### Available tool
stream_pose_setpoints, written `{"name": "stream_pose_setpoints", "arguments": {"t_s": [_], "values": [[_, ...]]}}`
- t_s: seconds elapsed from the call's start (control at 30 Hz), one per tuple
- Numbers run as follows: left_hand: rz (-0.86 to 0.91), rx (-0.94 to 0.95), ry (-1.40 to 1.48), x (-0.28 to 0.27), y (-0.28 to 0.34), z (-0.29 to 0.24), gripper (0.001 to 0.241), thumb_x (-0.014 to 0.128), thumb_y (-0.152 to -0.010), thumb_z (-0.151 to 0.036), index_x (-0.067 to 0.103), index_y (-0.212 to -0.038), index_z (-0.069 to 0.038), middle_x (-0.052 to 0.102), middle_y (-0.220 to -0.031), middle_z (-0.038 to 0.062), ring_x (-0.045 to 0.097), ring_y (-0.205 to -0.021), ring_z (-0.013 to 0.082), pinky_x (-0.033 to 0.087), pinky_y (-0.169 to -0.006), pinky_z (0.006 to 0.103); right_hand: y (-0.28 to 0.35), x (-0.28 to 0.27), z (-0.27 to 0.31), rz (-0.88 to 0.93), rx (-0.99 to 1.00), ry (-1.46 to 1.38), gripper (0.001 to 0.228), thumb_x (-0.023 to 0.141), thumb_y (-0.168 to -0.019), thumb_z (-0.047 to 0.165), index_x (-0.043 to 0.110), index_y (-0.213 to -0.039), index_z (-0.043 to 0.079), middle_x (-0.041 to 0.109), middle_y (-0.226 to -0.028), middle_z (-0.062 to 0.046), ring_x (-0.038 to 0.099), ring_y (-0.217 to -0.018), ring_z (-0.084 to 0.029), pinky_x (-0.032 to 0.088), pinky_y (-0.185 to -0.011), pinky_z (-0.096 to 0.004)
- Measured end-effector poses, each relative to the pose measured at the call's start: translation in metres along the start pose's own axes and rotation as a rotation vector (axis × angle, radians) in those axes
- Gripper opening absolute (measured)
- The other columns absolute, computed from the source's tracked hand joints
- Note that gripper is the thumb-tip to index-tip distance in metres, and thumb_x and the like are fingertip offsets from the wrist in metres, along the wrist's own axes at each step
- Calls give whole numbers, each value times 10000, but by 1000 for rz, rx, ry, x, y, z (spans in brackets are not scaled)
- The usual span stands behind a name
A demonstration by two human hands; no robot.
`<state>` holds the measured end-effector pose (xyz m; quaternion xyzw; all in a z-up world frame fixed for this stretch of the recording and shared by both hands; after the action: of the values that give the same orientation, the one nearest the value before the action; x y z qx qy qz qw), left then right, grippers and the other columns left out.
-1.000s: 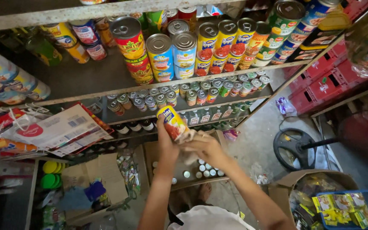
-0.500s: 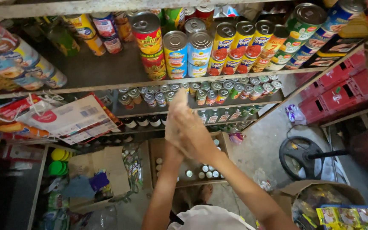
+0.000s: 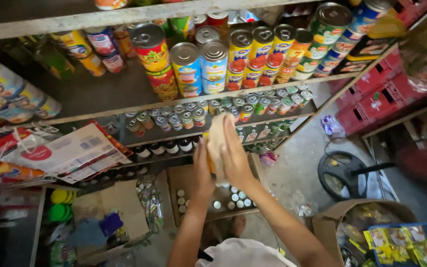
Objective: Wiping dust off various canned food items on store shelves using a cloth.
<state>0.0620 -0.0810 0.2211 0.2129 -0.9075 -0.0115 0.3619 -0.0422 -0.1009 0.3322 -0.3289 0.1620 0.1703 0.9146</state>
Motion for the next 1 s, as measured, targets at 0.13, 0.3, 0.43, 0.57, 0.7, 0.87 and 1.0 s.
{"name": "stream_pose_setpoints", "arguments": {"t_s": [0.13, 0.3, 0.43, 0.57, 0.7, 0.87, 1.0], "values": [[-21, -221, 253, 13, -3, 21, 481, 451, -1012, -456, 601, -1274, -81, 684, -1142, 43, 672, -1012, 174, 528, -886, 357, 7, 3, -56, -54, 181, -305, 575, 299, -1130, 275, 308, -1596, -63, 305, -1696, -213, 263, -1589, -314, 154, -1296, -385], [-28, 154, -79, 7, -18, 2, 495, 555, -1011, -453, 574, -1267, -29, 655, -1145, 62, 646, -1029, 157, 509, -893, 327, 41, 9, -49, -73, 246, -316, 577, 328, -1125, 311, 336, -1554, -74, 457, -1559, -224, 411, -1463, -303, 273, -1222, -370], [-318, 63, -497, -29, -17, 22, 481, 494, -1076, -461, 618, -1275, -40, 591, -1199, 6, 589, -1096, 115, 458, -937, 268, 47, 12, -68, -134, 239, -187, 602, 327, -1116, 341, 307, -1559, -65, 512, -1459, -206, 496, -1345, -288, 352, -1143, -367], [73, 212, -463, 27, 6, -14, 464, 665, -1029, -294, 563, -1145, 144, 554, -1024, 143, 509, -927, 195, 427, -840, 359, 37, 3, -94, -287, 417, -484, 600, 295, -1128, 383, 436, -1498, -68, 625, -1327, -186, 603, -1198, -266, 457, -1075, -379], [129, 152, -524, 19, 7, 3, 528, 609, -999, -368, 638, -1285, 75, 680, -1217, 81, 612, -1086, 123, 491, -951, 291, 32, -14, -117, -376, 394, -436, 590, 318, -1150, 374, 482, -1490, -80, 576, -1434, -205, 526, -1332, -282, 365, -1164, -385], [144, -1, -309, 15, 4, 10, 620, 478, -1062, -458, 516, -1424, 45, 605, -1305, 96, 556, -1180, 157, 441, -1009, 304, 49, -4, -134, -355, 364, -107, 552, 342, -1141, 312, 396, -1539, -66, 485, -1488, -235, 462, -1392, -326, 303, -1192, -374], [-22, 66, -409, 2, -9, 9, 630, 384, -1049, -523, 461, -1450, -43, 556, -1401, 116, 519, -1254, 178, 397, -1065, 312, 29, 2, -52, -318, 280, -147, 533, 394, -1104, 274, 385, -1505, -77, 507, -1445, -239, 479, -1357, -349, 325, -1167, -392]]}}
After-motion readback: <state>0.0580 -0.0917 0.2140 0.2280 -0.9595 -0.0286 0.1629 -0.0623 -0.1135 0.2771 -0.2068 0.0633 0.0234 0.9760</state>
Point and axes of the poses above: each hand's wrist, its own y-axis away from the middle knuckle, its own x-axis out of the palm, z = x × y, the point moved 6 cm from there along -y, towards the middle knuckle
